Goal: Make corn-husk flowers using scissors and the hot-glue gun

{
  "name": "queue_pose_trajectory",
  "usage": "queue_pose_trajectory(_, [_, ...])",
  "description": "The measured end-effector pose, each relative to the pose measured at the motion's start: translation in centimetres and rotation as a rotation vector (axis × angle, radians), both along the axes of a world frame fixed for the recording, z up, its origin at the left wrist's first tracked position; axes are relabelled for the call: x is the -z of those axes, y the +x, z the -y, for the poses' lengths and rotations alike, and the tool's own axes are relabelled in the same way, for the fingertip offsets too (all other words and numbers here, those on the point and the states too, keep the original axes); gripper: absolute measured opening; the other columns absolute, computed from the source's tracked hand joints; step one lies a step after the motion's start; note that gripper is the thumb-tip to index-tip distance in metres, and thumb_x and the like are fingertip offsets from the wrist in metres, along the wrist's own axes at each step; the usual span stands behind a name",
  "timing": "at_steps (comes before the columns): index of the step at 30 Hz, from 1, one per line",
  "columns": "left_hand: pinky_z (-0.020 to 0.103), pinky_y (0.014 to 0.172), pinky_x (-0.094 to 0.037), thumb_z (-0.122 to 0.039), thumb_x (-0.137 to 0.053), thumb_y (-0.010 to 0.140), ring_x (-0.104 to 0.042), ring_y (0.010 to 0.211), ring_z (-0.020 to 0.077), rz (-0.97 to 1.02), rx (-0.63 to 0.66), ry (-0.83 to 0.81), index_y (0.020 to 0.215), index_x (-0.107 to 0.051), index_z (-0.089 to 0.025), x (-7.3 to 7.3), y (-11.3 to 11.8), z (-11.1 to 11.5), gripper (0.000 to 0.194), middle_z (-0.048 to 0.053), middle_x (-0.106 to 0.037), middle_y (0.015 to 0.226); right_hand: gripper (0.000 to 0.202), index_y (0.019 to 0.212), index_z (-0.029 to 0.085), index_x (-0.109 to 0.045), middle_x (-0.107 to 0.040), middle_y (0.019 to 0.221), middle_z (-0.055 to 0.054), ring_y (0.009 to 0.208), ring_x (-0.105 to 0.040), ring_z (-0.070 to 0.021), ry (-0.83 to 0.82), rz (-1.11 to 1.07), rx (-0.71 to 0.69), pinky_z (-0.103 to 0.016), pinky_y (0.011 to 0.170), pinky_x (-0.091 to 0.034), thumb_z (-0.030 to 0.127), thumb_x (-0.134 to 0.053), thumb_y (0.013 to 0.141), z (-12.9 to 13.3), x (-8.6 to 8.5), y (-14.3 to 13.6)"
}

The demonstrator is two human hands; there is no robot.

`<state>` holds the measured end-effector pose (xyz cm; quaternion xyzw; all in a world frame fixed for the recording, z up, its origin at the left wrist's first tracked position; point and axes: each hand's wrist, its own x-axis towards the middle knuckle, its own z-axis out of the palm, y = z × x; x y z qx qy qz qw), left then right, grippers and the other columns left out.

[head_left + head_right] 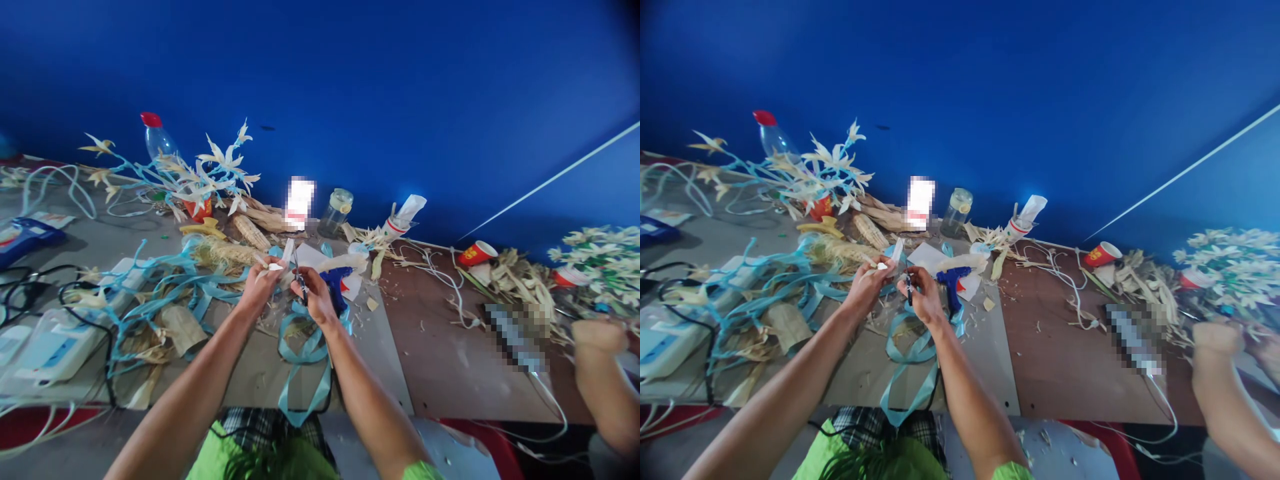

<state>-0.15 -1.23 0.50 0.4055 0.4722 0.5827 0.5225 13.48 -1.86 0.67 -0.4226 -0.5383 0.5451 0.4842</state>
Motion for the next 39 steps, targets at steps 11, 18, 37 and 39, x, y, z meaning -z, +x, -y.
queue_pose_trajectory(11, [0.02,0.054,-0.035,-0.036,-0.063,0.068,-0.041,0.054,0.0082,-0.052,-0.011,0.01,0.07,-0.056,-0.017,0.7,0.0,-0.3,0.021,-0.004,-0.048,0.059,0.028,0.092,0.021,-0.059,-0.052,0.064,0.005,0.057,-0.046,-0.0092,-0.014,-0.02,-0.02,-0.021,0.057,-0.041,0.03,-0.067,0.067,-0.2,0.8,-0.4])
queue_pose_trajectory(18, [0.021,0.052,-0.034,-0.039,-0.061,0.068,-0.042,0.052,0.0081,-0.054,0.012,0.009,0.069,-0.056,-0.016,0.6,0.1,-0.3,0.024,-0.004,-0.048,0.056,0.031,0.094,0.02,-0.06,-0.05,0.061,0.006,0.055,-0.044,-0.0079,-0.007,-0.032,-0.027,-0.019,0.051,-0.037,0.028,-0.068,0.066,-0.5,1.4,-0.5])
queue_pose_trajectory(37, [0.021,0.051,-0.029,-0.035,-0.064,0.067,-0.038,0.052,0.008,-0.063,-0.032,0.002,0.067,-0.056,-0.016,0.4,0.0,-0.4,0.021,-0.004,-0.045,0.056,0.03,0.09,0.02,-0.061,-0.05,0.054,0.007,0.05,-0.045,-0.0091,-0.01,-0.009,0.019,-0.021,0.049,-0.036,0.028,-0.071,0.063,-0.8,1.5,-0.6])
queue_pose_trajectory(39, [0.021,0.051,-0.028,-0.035,-0.063,0.067,-0.036,0.052,0.0077,-0.057,-0.031,-0.002,0.067,-0.056,-0.016,0.5,0.0,-0.4,0.02,-0.004,-0.043,0.055,0.031,0.09,0.02,-0.06,-0.052,0.057,0.007,0.05,-0.045,-0.0086,-0.05,-0.046,0.028,-0.021,0.049,-0.035,0.029,-0.071,0.063,-0.8,1.2,-0.3])
